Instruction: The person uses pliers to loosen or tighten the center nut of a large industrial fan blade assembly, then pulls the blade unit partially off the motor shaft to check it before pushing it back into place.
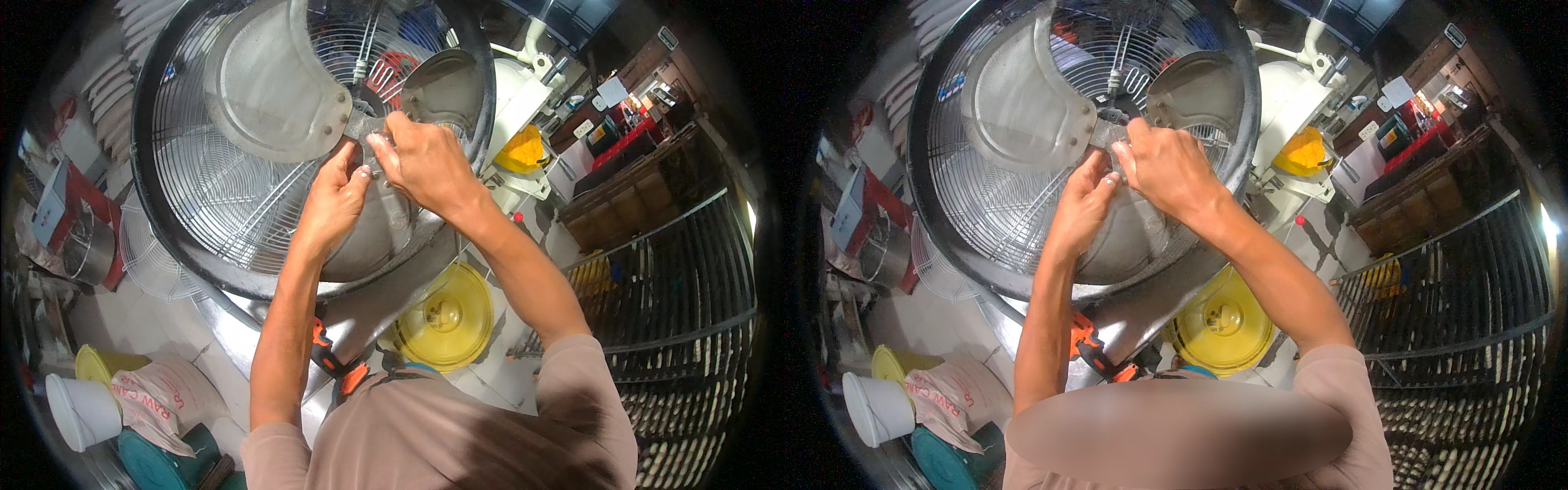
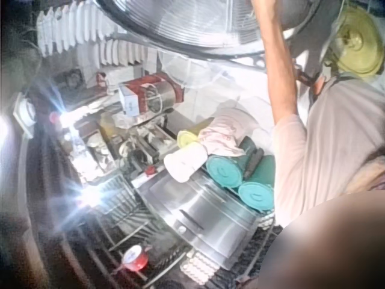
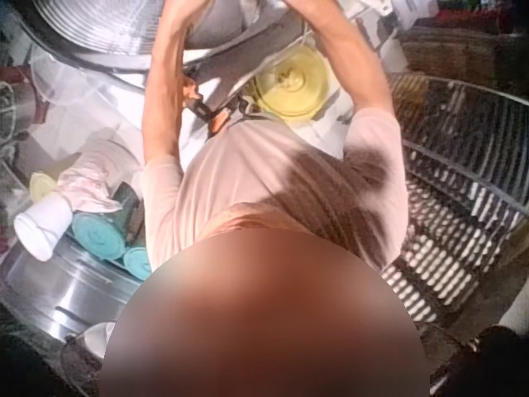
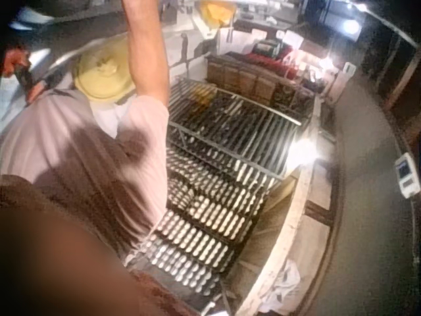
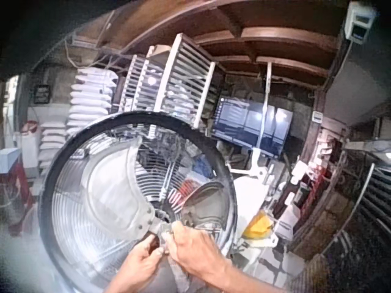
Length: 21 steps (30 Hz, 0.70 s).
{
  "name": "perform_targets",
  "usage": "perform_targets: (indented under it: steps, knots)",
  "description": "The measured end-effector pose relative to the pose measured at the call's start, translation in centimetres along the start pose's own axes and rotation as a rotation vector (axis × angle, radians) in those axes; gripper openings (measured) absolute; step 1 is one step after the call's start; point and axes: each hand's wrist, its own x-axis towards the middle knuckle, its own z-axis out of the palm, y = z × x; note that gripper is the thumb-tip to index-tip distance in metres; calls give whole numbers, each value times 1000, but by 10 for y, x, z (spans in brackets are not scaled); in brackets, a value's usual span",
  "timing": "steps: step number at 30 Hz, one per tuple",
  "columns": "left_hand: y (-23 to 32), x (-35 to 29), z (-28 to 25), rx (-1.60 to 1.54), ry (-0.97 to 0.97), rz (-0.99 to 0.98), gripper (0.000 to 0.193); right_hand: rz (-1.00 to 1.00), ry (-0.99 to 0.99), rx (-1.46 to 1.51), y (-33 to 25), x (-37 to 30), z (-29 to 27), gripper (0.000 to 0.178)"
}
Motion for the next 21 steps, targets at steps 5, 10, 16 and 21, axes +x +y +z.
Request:
perform_targets:
  steps: [5,10,16,21]
  knots:
    - [5,2,-9,20,-99,-36,38,3,-165,-90,3,-4,-7,27]
    - [5,3,-7,20,-114,-44,33,4,-56,-14,5,-2,1,32]
    - [-6,3,-8,-39,-43,-59,35,-35,22,-9,5,-3,5,26]
    - [3,1,-3,-80,-61,21,38,74,-115,-56,5,-2,4,27]
